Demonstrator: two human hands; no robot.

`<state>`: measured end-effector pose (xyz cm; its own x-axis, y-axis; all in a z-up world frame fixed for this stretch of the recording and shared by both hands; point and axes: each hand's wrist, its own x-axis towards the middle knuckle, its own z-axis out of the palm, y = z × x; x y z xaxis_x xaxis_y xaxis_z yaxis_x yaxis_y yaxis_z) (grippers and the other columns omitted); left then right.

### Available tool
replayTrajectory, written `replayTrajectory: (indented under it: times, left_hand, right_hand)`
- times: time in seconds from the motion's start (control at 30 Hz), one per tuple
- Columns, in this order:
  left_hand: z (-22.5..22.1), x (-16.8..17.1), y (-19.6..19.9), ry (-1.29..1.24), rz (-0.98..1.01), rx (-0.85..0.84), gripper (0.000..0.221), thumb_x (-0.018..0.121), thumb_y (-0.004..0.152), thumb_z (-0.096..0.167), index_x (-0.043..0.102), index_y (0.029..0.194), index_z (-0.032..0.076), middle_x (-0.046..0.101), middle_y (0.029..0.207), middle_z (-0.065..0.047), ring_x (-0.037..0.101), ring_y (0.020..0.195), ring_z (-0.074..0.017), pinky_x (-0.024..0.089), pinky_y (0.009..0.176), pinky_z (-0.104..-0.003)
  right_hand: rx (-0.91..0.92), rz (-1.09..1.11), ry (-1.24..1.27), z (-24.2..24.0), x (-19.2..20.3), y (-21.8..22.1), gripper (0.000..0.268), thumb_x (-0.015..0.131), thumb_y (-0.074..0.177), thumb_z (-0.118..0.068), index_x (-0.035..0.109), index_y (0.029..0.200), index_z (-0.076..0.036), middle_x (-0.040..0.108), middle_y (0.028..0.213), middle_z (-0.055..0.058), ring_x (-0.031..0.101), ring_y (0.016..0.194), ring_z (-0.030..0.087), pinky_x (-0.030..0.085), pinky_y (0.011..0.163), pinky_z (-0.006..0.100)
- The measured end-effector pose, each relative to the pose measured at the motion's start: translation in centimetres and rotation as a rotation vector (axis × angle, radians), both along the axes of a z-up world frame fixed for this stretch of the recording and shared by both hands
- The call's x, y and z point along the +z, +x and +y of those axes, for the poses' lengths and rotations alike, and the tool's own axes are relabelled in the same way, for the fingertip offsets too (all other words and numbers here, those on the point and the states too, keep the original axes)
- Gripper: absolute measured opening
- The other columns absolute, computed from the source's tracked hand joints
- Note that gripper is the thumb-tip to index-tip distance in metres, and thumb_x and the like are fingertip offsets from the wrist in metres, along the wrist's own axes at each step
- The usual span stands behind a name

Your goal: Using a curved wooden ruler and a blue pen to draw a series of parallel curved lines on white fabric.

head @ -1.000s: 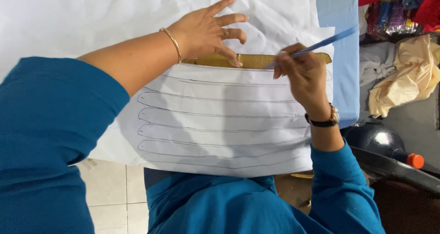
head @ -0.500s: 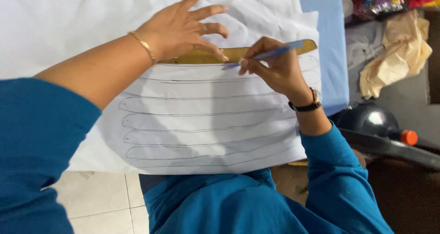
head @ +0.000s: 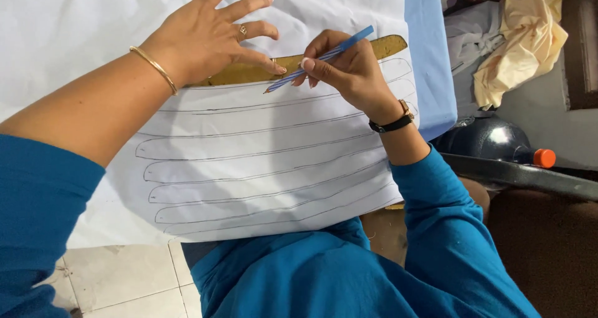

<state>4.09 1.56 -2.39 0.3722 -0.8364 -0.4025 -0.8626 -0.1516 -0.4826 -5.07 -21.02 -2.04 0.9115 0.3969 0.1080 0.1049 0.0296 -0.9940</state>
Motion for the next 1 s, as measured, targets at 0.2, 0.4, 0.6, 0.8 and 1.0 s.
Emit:
replayTrajectory:
  times: [0.2,0.4,0.6,0.8,1.0]
  left_hand:
    - [0.1,0.1,-0.2,0.005,-0.026,0.012,0.097,0.064,0.071,0.033,-0.004,0.131,0.065,0.004,0.152,0.017,-0.002,0.146,-0.0213,0.01,0.11,-0.049]
    - [-0.3,0.6,-0.3,0.064,0.001,0.041,0.105,0.067,0.074,0.028,-0.011,0.131,0.067,0.003,0.152,0.018,-0.007,0.146,-0.0184,0.018,0.105,-0.044]
    - [-0.6,1.6,-0.6,0.164,0.005,0.083,0.116,0.074,0.071,0.03,-0.018,0.132,0.065,-0.003,0.153,0.017,-0.012,0.146,-0.019,0.024,0.102,-0.043]
    - [-0.8,2.3,-1.0,0.197,0.024,0.119,0.12,0.078,0.072,0.025,-0.018,0.132,0.065,-0.004,0.153,0.017,-0.013,0.145,-0.0183,0.028,0.101,-0.042]
    - [-0.6,1.5,-0.5,0.16,0.049,0.111,0.106,0.068,0.075,0.035,-0.016,0.132,0.065,0.001,0.153,0.016,-0.012,0.145,-0.0175,0.02,0.103,-0.045]
  right_hand:
    - [-0.022,-0.087,-0.104,-0.4,-0.4,0.0,0.019,0.057,0.094,-0.018,0.058,0.096,0.001,0.062,0.087,0.01,0.062,0.076,0.018,0.049,0.065,0.022]
    - [0.118,-0.115,-0.014,-0.9,-0.4,0.1,0.016,0.05,0.096,-0.012,0.055,0.094,0.003,0.061,0.093,0.017,0.064,0.083,0.026,0.052,0.071,0.028]
    - [0.299,-0.154,0.147,-0.4,0.3,0.4,0.015,0.05,0.094,-0.016,0.054,0.091,-0.002,0.059,0.086,0.016,0.062,0.08,0.028,0.052,0.071,0.035]
    - [0.285,-0.218,0.125,-0.1,1.1,0.1,0.016,0.049,0.096,-0.016,0.053,0.092,-0.001,0.06,0.088,0.017,0.06,0.078,0.027,0.052,0.071,0.034]
    - [0.095,-0.376,-0.254,-0.3,2.3,-0.5,0.016,0.051,0.098,-0.009,0.056,0.09,0.005,0.06,0.084,0.015,0.062,0.075,0.024,0.05,0.069,0.03]
